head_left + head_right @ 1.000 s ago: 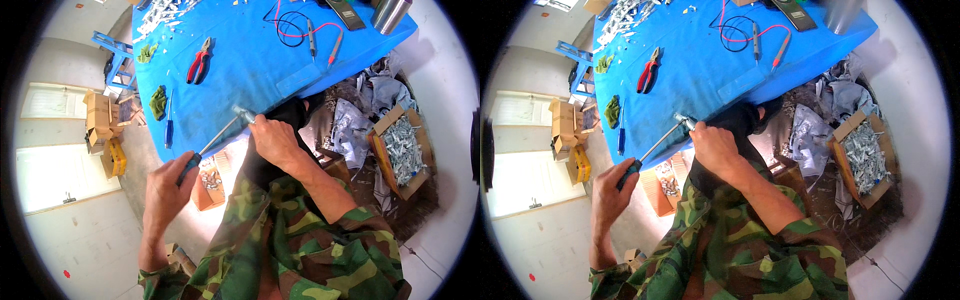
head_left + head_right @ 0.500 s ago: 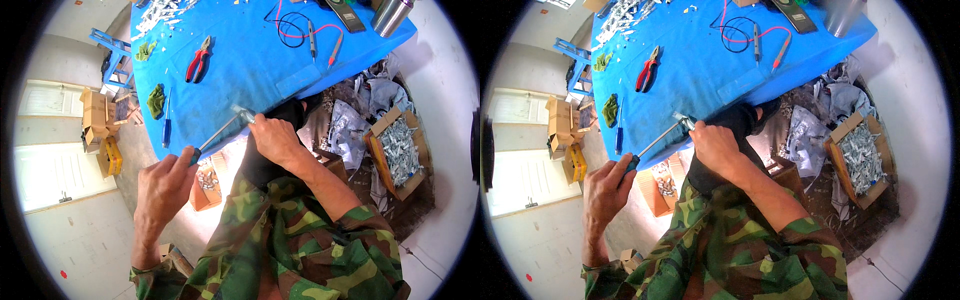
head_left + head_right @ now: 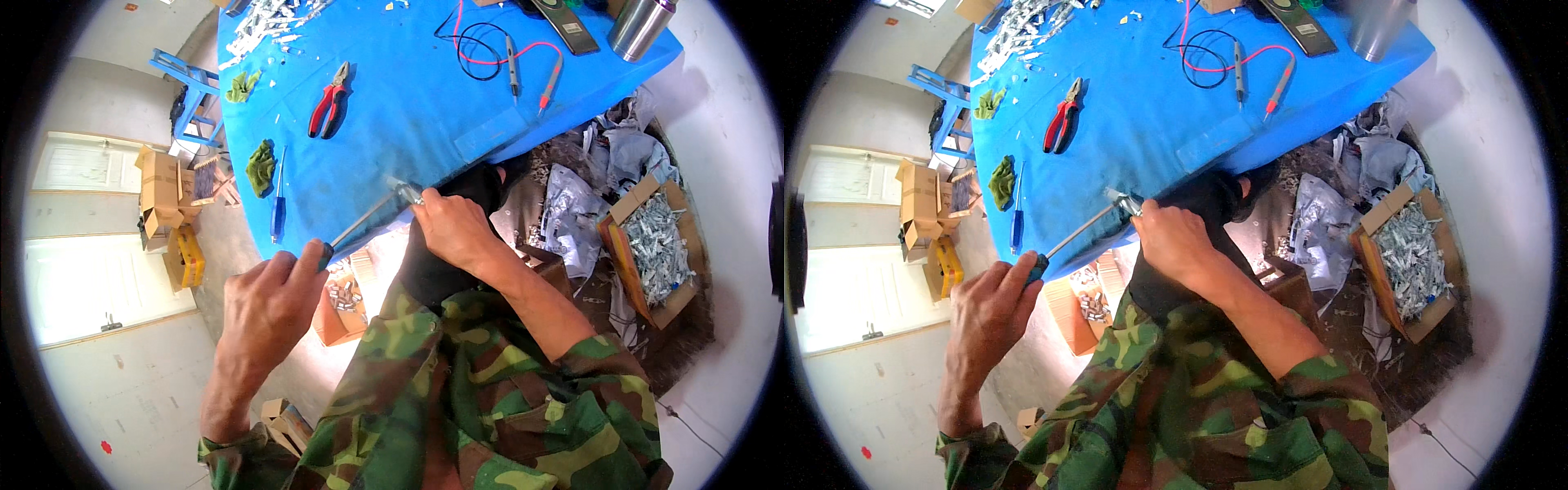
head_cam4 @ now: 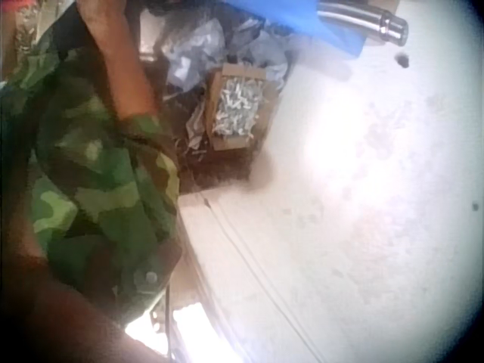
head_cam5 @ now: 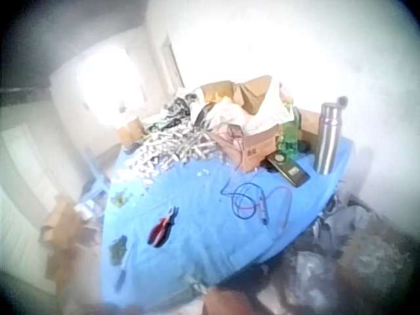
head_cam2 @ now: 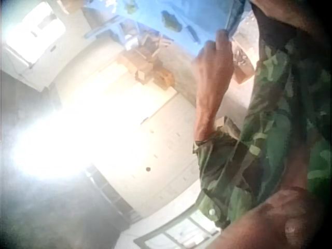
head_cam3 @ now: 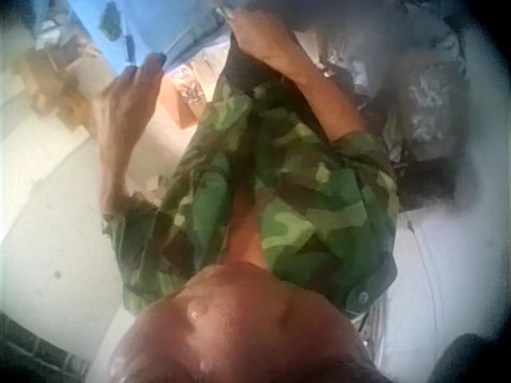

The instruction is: The person disassembles a small electric motor using a screwdriver and pliers, wipes a component with a cloth, and touches multimeter probes to the motor parts.

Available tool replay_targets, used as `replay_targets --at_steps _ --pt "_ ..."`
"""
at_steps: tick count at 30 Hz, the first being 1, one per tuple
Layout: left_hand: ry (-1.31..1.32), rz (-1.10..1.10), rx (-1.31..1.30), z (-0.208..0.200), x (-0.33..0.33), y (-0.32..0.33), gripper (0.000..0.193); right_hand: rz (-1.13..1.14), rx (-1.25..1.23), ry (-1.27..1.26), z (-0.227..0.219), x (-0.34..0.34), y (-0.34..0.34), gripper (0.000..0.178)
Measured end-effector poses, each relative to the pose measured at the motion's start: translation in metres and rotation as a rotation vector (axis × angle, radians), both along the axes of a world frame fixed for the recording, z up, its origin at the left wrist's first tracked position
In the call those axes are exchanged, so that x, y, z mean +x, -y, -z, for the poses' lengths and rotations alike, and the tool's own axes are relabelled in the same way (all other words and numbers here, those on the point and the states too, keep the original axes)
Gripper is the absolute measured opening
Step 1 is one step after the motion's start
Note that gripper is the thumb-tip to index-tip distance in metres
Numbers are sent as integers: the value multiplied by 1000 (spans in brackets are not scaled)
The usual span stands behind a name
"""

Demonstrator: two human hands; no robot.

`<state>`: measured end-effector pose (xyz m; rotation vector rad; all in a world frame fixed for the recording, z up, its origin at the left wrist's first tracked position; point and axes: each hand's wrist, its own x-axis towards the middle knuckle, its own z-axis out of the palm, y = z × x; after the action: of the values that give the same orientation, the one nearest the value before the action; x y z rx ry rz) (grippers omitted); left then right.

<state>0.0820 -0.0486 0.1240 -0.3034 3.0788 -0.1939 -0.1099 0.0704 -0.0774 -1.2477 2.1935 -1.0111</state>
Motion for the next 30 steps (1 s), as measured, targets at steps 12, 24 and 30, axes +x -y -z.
replay_targets --at_steps 12,24,30 --pt "-41 -252 199 4 18 -9 32 67 -42 347 4 3 4 34" --pt "-91 -234 211 16 29 -4 30 67 -83 398 8 5 4 32" --pt "-124 -210 188 19 28 -3 30 60 -80 397 6 5 4 31"
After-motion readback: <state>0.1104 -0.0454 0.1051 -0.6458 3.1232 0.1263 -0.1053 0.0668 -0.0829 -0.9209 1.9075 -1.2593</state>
